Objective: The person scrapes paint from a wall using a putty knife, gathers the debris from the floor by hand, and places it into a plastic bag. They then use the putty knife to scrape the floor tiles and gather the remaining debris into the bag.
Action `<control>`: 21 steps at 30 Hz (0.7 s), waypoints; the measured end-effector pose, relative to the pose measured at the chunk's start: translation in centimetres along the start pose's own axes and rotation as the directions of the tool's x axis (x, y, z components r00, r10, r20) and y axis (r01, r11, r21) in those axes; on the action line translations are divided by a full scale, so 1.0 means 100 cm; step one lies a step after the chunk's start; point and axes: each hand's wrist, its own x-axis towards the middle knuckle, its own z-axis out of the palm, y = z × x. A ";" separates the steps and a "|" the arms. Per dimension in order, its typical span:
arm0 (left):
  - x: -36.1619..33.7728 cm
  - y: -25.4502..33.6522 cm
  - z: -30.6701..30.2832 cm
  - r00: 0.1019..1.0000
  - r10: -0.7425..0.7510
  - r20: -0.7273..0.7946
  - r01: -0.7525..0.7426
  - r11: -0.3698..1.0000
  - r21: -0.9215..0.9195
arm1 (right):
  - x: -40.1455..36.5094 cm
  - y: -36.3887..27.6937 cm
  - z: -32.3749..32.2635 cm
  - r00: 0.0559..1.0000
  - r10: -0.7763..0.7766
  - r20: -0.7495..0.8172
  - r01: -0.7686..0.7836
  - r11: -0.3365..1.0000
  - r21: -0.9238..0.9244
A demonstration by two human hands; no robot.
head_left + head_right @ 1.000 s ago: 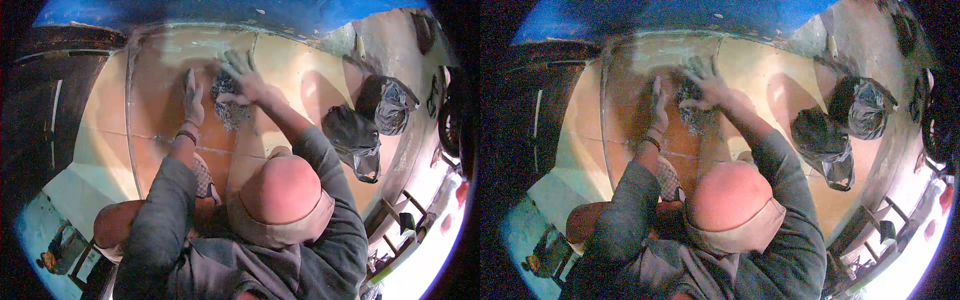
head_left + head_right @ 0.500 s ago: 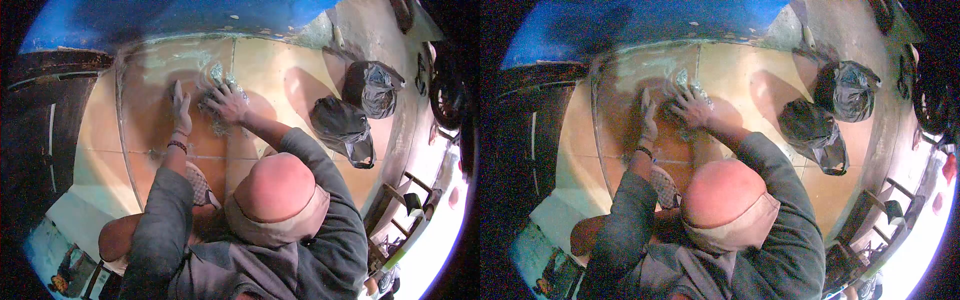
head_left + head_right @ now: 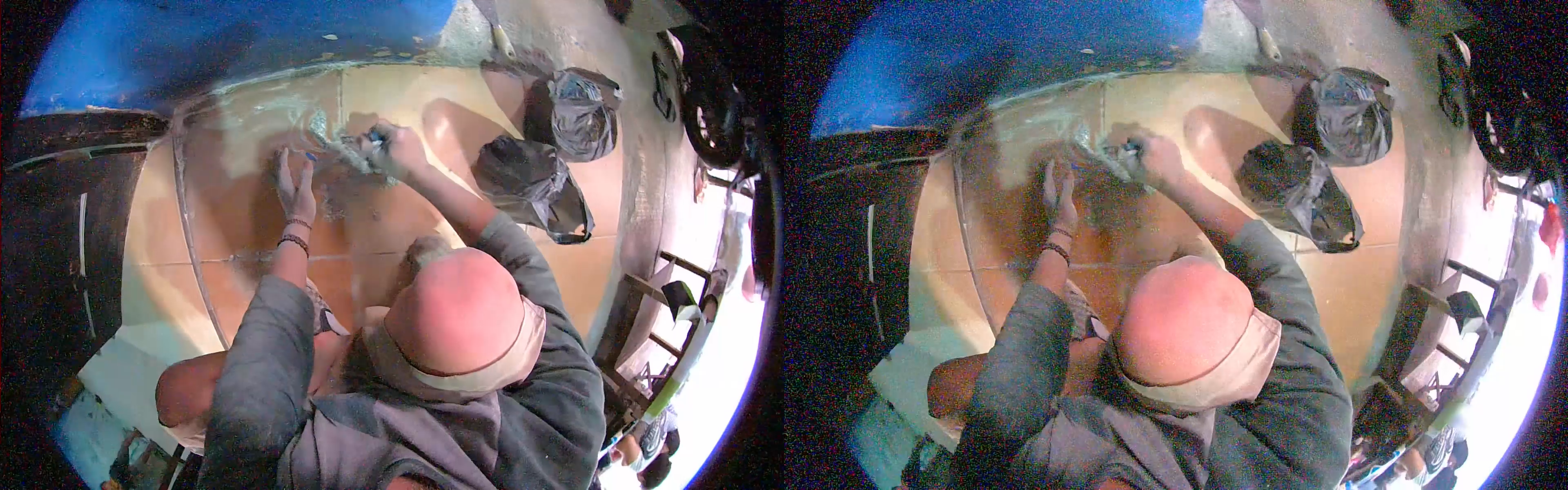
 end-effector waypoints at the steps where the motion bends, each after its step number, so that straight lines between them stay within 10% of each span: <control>1: -0.004 0.002 0.004 0.999 0.044 -0.016 -0.042 0.994 0.103 | 0.001 -0.006 -0.013 0.997 0.076 -0.033 -0.075 0.996 0.049; 4: -0.003 -0.036 0.014 0.983 0.185 -0.007 -0.182 0.970 0.164 | -0.005 -0.037 -0.074 0.956 0.291 -0.026 -0.288 0.954 0.087; 10: -0.006 -0.026 0.026 0.909 0.408 0.079 -0.399 0.803 0.443 | -0.035 -0.076 -0.179 0.920 0.296 -0.256 -0.198 0.917 0.347; 16: -0.008 -0.048 0.029 0.965 0.256 0.050 -0.253 0.871 0.422 | -0.093 -0.073 -0.269 0.783 0.411 -0.467 -0.179 0.868 0.464; 21: -0.012 -0.031 0.027 0.967 0.234 0.101 -0.254 0.851 0.460 | -0.120 -0.016 -0.256 0.627 0.276 -0.728 -0.284 0.952 0.117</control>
